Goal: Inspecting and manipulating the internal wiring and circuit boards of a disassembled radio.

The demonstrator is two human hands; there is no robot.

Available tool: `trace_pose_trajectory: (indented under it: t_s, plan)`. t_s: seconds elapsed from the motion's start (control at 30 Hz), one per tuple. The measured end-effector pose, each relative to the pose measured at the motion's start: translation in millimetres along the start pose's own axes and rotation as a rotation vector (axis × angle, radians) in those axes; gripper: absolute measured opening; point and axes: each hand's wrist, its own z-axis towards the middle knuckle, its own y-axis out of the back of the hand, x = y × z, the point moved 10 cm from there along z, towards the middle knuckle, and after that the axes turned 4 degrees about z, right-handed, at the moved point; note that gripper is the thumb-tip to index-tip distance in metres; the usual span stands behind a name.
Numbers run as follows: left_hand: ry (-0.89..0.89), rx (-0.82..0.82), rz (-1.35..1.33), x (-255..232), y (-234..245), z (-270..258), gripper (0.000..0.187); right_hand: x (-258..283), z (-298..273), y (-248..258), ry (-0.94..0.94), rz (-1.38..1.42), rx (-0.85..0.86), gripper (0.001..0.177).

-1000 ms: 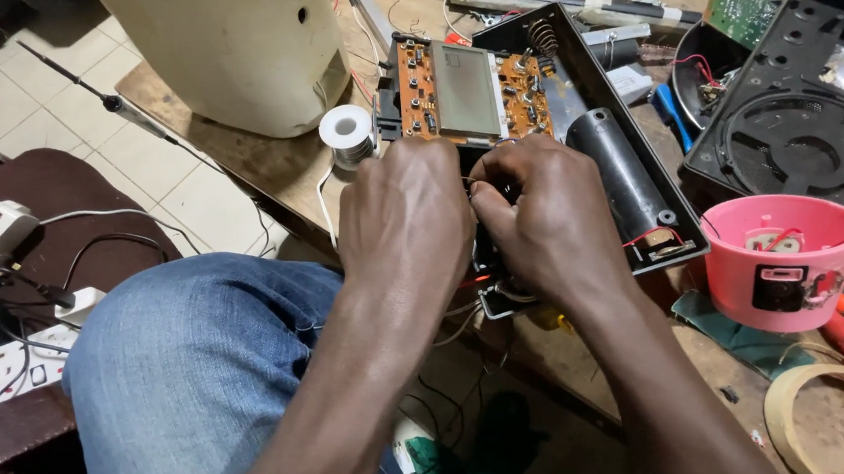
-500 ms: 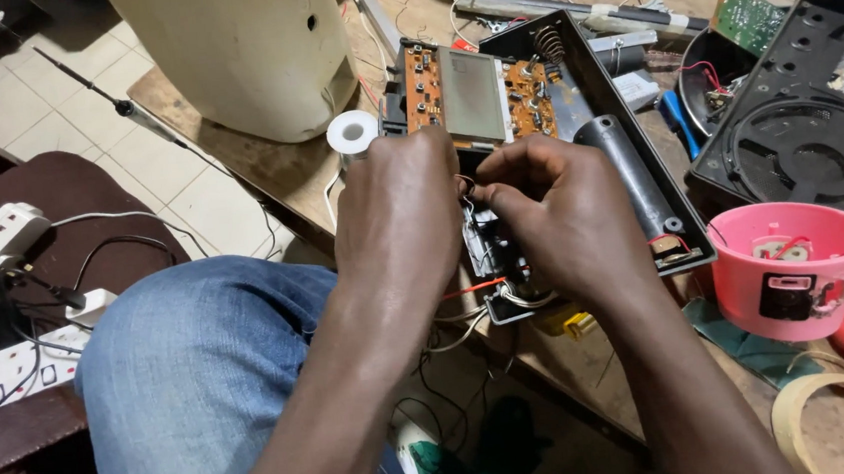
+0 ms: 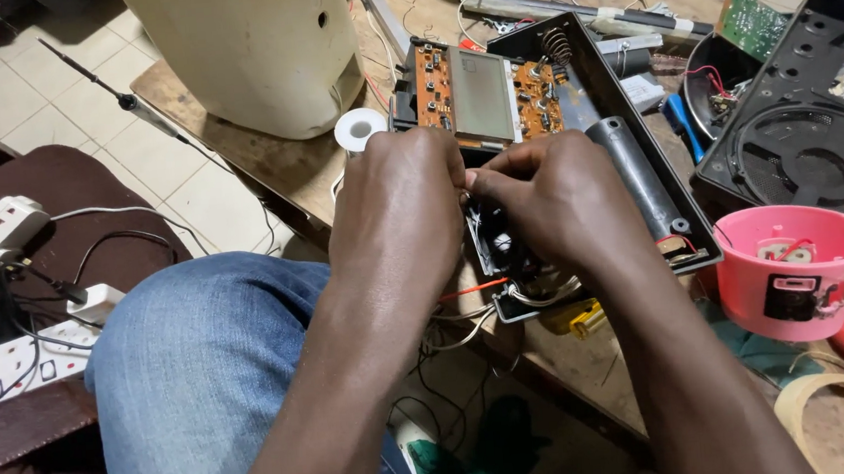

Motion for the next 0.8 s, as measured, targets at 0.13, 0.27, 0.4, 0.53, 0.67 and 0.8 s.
trace_pose_trajectory:
  t_s: [0.13, 0.27, 0.4, 0.53, 0.67, 0.8]
  plan:
    - [0.049, 0.036, -0.007, 5.1, -2.3, -1.1, 0.016, -6.9, 14.0, -3.7, -0.013, -0.046, 0.010, 0.012]
    - [0.082, 0.043, -0.039, 7.8, -1.2, -2.5, 0.015, -7.4, 14.3, -6.2, -0.016, -0.068, 0.001, 0.012]
    - [0.048, 0.045, 0.025, 7.1, 2.0, 1.0, 0.007, -18.1, 16.9, -7.6, 0.007, -0.147, -0.024, 0.013]
    - [0.062, 0.011, 0.017, 9.3, -2.7, 2.7, 0.006, -33.3, 32.4, -22.6, 0.128, -0.226, -0.032, 0.015]
    - [-0.047, -0.056, -0.017, -1.9, -5.7, 1.3, 0.019, -33.1, 27.7, -24.4, 0.165, -0.263, -0.038, 0.020]
    - [-0.062, -0.064, -0.024, -7.3, -10.4, 2.1, 0.019, -25.1, 22.9, -25.5, 0.256, -0.232, -0.041, 0.028]
